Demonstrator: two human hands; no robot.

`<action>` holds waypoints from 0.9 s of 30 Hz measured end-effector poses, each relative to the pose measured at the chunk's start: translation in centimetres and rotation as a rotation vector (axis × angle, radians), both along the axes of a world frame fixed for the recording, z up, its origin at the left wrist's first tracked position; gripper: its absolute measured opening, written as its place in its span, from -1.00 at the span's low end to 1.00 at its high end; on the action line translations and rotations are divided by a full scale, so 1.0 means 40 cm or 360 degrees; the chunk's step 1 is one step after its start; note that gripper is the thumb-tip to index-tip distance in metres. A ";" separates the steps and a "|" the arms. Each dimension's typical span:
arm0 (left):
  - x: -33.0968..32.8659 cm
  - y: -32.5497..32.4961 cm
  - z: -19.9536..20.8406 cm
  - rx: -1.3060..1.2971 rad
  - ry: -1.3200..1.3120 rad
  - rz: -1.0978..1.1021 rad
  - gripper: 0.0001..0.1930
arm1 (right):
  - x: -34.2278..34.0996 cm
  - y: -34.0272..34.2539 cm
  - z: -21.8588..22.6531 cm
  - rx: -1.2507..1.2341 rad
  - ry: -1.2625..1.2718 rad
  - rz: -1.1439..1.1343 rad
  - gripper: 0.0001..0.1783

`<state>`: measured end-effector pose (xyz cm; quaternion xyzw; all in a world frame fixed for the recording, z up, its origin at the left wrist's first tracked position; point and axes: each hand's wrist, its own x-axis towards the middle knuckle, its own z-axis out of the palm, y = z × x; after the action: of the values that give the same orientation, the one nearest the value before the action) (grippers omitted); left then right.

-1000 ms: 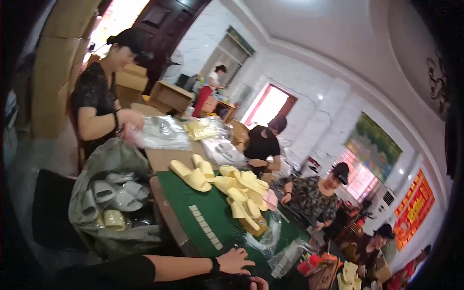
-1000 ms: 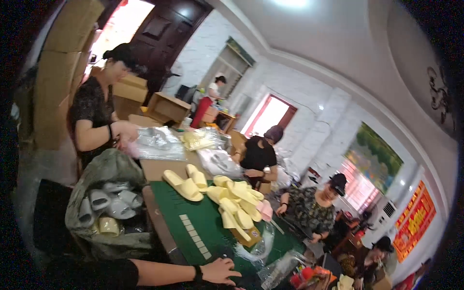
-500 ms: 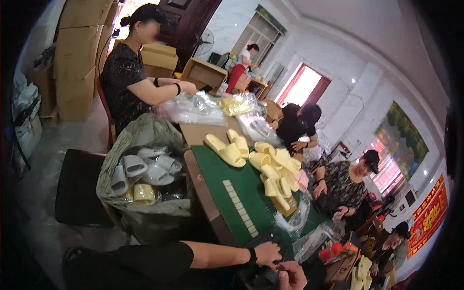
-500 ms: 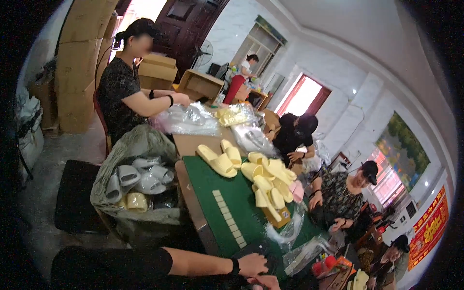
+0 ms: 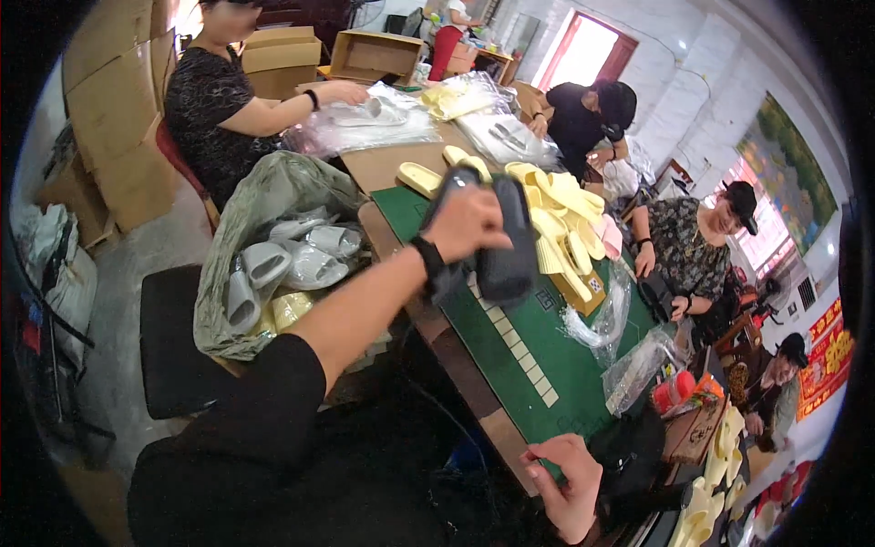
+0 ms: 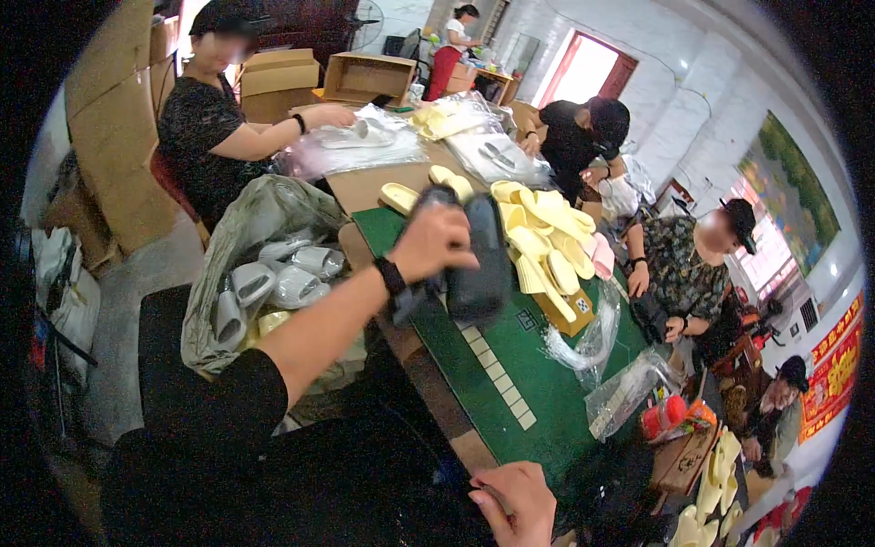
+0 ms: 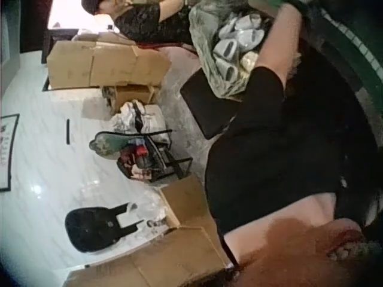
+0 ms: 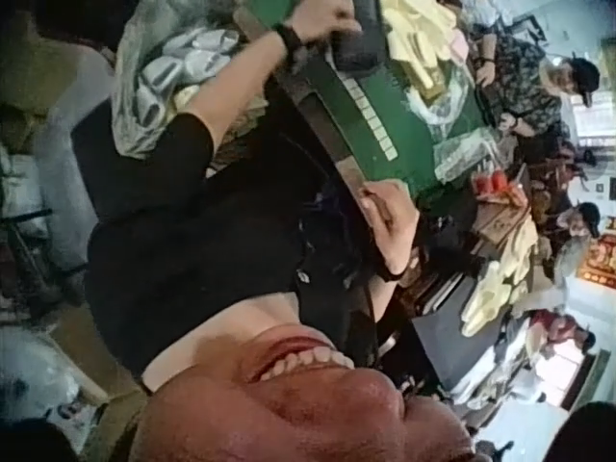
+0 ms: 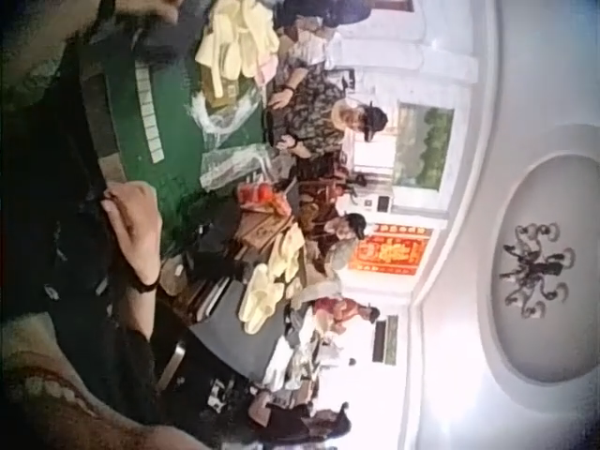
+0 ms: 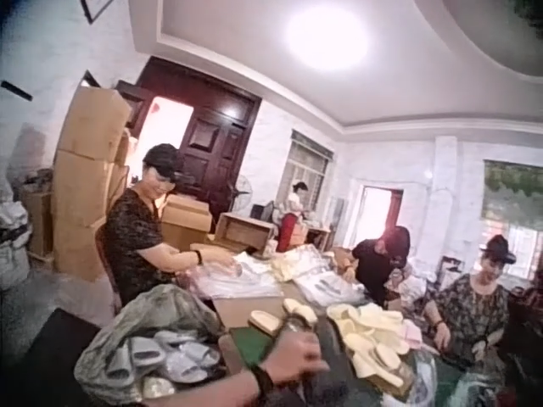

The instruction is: Assembling and packaging various types of slippers at a shared workstation.

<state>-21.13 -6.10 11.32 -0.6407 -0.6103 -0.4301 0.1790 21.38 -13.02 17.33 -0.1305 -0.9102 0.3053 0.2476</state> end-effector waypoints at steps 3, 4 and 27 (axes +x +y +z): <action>-0.152 0.016 -0.024 0.0077 0.0082 0.0689 -0.35 | -0.042 0.004 0.007 -0.0004 0.0013 -0.0017 -0.70; -0.182 0.031 -0.050 -0.0052 0.0012 0.0691 -0.25 | -0.048 0.005 0.011 0.0020 0.0049 -0.0008 -0.71; -0.188 0.076 -0.349 -0.1212 0.0119 0.0351 -0.34 | 0.581 0.055 0.055 -0.0081 0.0395 -0.1838 -0.75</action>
<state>-28.66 -3.07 -2.64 -0.6071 -0.7843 -0.1276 -0.0043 44.61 -10.81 19.54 -0.5741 -0.6484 0.1558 0.4751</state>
